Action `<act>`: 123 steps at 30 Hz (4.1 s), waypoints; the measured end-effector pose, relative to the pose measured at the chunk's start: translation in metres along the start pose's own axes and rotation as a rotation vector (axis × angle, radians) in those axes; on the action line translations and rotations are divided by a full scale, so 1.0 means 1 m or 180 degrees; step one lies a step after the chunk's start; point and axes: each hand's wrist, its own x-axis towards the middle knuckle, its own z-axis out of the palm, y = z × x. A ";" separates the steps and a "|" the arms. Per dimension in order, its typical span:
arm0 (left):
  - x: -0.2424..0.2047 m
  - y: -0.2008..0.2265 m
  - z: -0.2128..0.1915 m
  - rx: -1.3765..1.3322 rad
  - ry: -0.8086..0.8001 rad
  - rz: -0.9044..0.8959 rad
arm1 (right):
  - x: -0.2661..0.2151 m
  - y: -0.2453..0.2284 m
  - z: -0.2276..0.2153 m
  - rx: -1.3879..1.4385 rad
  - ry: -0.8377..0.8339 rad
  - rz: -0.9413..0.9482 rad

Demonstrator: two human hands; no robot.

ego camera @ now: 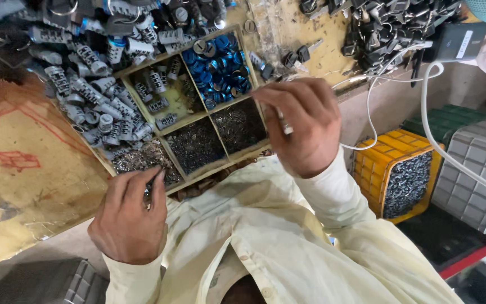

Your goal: The person repeatedly assembles small key components by hand, inserting a metal pin into a key body and attaching a blue plastic cap. The person handles each unit one at a time, picking parts from a compartmentalized tray and assembling them in front of the camera.

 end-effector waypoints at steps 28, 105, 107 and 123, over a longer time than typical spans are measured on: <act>-0.008 -0.021 0.019 -0.1402 -0.0004 0.0291 | -0.014 -0.032 0.070 0.0572 -0.0676 -0.1129; 0.001 -0.005 0.025 -0.3667 -0.1358 -0.0934 | 0.037 -0.029 0.001 0.2059 -0.2271 -0.0611; 0.002 -0.005 0.022 -0.3440 -0.1378 -0.0901 | 0.036 -0.029 0.001 0.2091 -0.2208 -0.0602; 0.008 0.003 0.010 -0.2528 -0.0973 -0.0160 | 0.031 -0.034 0.010 0.1850 -0.2190 -0.0549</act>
